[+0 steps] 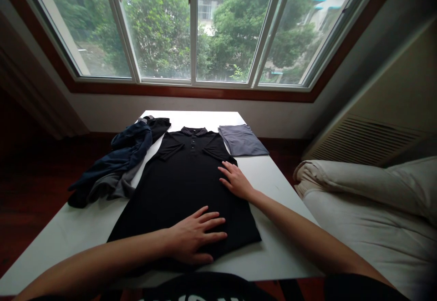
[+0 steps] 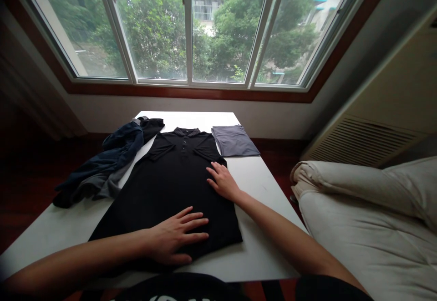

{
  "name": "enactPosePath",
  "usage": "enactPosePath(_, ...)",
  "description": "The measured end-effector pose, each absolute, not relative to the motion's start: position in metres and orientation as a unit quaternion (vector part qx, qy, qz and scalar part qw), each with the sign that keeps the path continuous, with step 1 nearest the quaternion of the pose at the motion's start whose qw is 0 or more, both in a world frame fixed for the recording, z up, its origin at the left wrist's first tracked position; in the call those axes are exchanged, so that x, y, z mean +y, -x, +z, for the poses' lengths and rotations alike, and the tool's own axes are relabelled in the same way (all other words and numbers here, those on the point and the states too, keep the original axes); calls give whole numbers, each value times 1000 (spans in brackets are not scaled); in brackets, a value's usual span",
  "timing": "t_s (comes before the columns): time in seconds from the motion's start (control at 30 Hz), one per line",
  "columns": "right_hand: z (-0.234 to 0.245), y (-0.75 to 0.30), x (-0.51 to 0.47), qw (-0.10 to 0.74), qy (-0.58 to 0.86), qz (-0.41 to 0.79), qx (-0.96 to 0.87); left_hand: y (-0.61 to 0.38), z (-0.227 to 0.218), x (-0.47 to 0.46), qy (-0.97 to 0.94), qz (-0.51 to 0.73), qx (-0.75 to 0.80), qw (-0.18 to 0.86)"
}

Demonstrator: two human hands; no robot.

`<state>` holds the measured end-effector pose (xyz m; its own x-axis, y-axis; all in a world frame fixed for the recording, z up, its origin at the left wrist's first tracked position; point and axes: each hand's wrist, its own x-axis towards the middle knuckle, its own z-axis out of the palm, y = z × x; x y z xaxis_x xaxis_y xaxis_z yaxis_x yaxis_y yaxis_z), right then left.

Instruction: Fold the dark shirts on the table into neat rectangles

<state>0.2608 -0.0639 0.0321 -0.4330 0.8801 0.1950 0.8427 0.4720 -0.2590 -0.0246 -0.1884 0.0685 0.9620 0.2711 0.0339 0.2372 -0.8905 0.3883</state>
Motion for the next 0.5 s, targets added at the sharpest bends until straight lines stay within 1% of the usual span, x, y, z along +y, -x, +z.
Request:
enactPosePath(0.13, 30, -272, -142, 181, 492, 127, -842, 31, 65, -193, -968, 51, 147, 198)
enactPosePath(0.27, 28, -289, -207, 244, 583, 111, -767, 35, 59, -197, -966, 63, 165, 188)
enactPosePath(0.37, 29, -293, -244, 269, 627, 122, -721, 33, 57, -198, -967, 63, 174, 174)
enactPosePath(0.5, 37, -278, -273, 307, 608, 227, -696, 26, 57, -199, -969, 50, 175, 166)
